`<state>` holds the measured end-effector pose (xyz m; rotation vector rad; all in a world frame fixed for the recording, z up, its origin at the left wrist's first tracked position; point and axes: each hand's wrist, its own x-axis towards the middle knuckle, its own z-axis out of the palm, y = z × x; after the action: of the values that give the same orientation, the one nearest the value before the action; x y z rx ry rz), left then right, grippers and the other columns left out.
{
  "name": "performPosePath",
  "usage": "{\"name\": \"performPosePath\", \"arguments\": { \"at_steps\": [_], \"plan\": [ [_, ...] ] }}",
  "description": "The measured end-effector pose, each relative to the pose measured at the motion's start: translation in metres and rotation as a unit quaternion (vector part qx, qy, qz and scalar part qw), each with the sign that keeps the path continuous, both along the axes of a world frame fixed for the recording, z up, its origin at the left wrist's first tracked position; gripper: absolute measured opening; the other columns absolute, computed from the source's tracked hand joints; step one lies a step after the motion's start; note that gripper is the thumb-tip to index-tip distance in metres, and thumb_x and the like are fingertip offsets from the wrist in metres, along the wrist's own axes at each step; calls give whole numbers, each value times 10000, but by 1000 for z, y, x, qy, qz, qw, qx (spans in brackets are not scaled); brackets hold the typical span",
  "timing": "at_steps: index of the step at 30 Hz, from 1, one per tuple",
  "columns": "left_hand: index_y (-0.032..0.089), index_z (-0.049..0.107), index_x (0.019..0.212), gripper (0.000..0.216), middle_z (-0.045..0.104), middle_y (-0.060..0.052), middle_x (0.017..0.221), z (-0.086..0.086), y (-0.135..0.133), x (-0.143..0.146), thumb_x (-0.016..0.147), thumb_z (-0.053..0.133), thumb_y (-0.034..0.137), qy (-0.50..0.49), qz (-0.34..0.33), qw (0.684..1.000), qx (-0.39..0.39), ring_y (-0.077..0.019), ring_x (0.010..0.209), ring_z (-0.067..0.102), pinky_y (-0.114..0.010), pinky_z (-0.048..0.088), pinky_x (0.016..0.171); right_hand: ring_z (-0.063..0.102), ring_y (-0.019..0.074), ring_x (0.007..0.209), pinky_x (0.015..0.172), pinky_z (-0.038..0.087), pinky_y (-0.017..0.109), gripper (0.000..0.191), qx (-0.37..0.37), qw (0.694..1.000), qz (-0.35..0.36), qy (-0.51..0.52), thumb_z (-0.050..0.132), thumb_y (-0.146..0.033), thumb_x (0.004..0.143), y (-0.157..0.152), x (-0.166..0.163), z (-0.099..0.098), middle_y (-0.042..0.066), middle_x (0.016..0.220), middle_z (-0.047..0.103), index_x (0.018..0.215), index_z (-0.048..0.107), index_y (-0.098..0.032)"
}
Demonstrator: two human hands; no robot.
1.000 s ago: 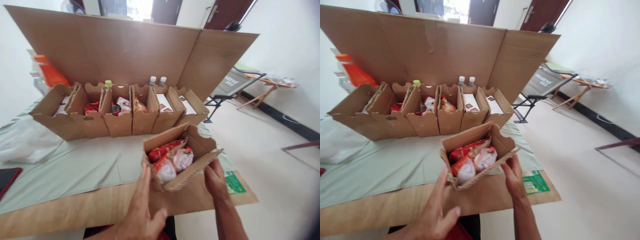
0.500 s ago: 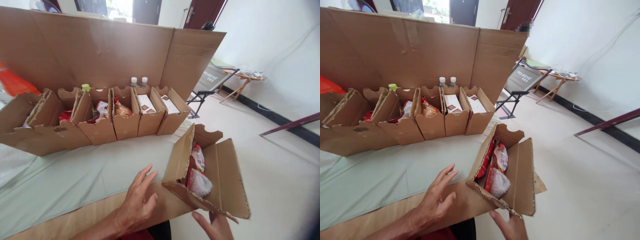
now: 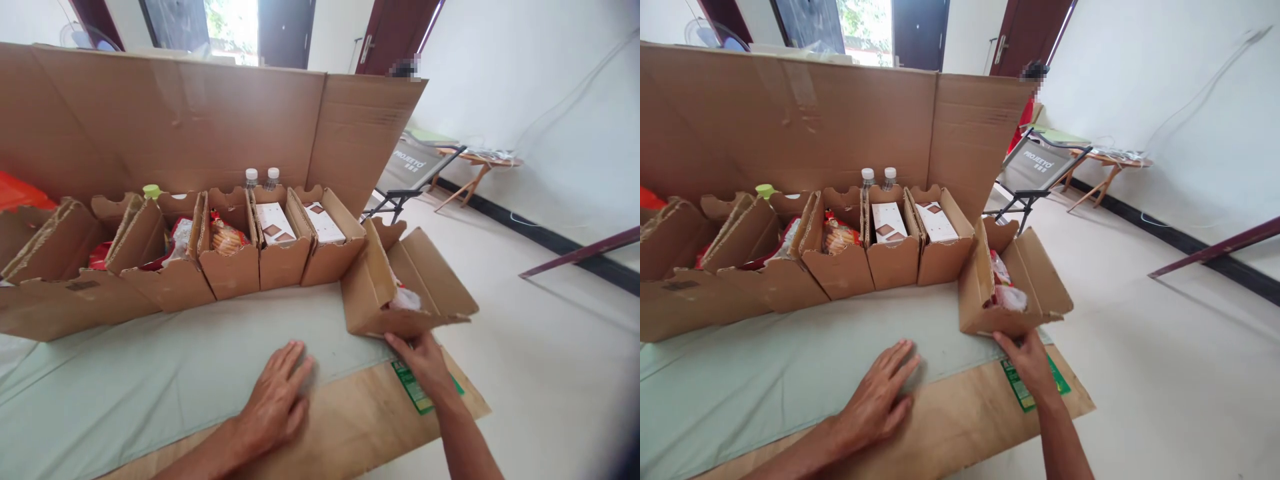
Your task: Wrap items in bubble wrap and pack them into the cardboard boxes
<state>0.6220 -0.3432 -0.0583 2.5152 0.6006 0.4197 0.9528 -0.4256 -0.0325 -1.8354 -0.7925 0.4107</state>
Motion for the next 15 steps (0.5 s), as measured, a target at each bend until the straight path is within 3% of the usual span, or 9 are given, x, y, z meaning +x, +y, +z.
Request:
{"name": "performPosePath", "arguments": {
  "at_steps": [3, 7, 15],
  "plan": [
    [211, 572, 1410, 565, 445, -141, 1608, -10, -4, -17, 848, 618, 178, 2, 9, 999, 37, -346, 1508, 384, -598, 397, 1195, 692, 320, 1079, 974, 544, 477, 623, 21, 996, 80, 46, 873, -503, 593, 36, 46, 4, 144, 1166, 749, 1090, 656, -196],
    [216, 592, 1392, 560, 472, -122, 1594, -9, -6, -19, 835, 627, 170, 8, 10, 998, 69, -336, 1483, 428, -568, 438, 1178, 698, 325, 1045, 976, 550, 484, 619, 9, 988, 137, 74, 927, -449, 505, 79, 90, 15, 127, 1106, 765, 1022, 693, -201],
    [195, 612, 1345, 542, 522, -141, 1549, -15, -3, -15, 804, 615, 161, -15, 6, 989, 149, -342, 1438, 488, -566, 527, 1090, 678, 319, 1132, 1017, 545, 467, 654, 10, 978, 189, 85, 925, -430, 523, 132, 100, 8, 69, 1207, 751, 1101, 680, -246]
  ]
}}
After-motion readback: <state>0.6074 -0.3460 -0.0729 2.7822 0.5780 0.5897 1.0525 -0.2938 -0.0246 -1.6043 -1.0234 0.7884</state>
